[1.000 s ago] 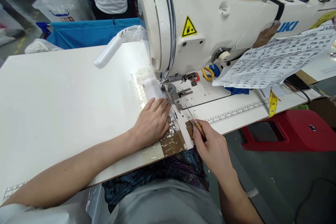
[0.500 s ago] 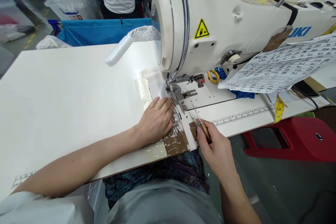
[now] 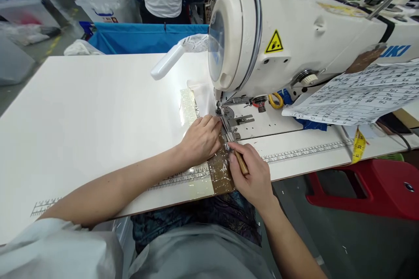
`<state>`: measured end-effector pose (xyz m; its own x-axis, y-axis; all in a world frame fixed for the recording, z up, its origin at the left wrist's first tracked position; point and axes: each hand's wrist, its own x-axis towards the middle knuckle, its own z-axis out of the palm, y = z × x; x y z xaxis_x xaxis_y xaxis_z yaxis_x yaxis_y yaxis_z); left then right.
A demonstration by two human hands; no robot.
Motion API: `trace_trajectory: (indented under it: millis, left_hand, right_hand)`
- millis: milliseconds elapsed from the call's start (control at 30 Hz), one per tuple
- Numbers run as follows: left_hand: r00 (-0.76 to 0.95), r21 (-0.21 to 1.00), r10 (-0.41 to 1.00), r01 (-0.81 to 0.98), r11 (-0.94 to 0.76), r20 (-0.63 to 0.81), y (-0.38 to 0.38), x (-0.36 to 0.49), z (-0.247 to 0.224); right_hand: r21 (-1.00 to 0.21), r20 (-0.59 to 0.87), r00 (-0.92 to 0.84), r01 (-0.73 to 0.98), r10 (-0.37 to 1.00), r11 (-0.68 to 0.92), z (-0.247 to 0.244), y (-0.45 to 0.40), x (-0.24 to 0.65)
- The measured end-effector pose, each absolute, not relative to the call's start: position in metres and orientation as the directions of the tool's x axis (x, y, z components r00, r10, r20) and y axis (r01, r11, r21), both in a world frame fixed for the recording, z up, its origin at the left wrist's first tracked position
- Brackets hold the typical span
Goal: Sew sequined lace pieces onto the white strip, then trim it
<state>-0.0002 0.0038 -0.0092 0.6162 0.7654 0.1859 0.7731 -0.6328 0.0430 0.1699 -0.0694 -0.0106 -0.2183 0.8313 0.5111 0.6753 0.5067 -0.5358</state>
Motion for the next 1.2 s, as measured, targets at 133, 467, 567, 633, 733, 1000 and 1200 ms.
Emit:
trace_trajectory:
  millis: [133,467,567,633,733,1000,1200]
  left_hand:
    - [0.632,0.054,0.749,0.756,-0.652,0.199,0.005,-0.002,-0.011]
    - [0.636,0.063,0.741,0.748,-0.661,0.216,0.005,-0.003,-0.011]
    - [0.625,0.079,0.744,0.751,-0.656,0.237,0.005,-0.003,-0.012]
    - [0.611,0.095,0.757,0.760,-0.643,0.233,0.006,-0.003,-0.012]
    - [0.596,0.122,0.770,0.767,-0.630,0.226,0.007,-0.004,-0.013]
    - [0.579,0.168,0.780,0.766,-0.620,0.239,0.017,-0.010,-0.012]
    - [0.550,0.182,0.794,0.780,-0.599,0.258,0.026,-0.015,-0.013]
  right_hand:
    - [-0.373,0.537,-0.287,0.763,0.794,0.528,-0.015,-0.060,0.161]
    - [-0.141,0.470,-0.346,0.879,0.812,0.456,-0.016,-0.053,0.154]
    - [-0.078,0.450,-0.358,0.897,0.818,0.435,-0.015,-0.055,0.153]
    - [-0.038,0.423,-0.361,0.909,0.831,0.414,-0.014,-0.056,0.150]
    - [0.021,0.383,-0.348,0.929,0.856,0.369,-0.012,-0.057,0.145]
    - [0.104,0.264,-0.295,0.955,0.919,0.276,-0.005,-0.052,0.133]
    - [0.021,0.330,-0.332,0.939,0.884,0.344,-0.006,-0.059,0.147]
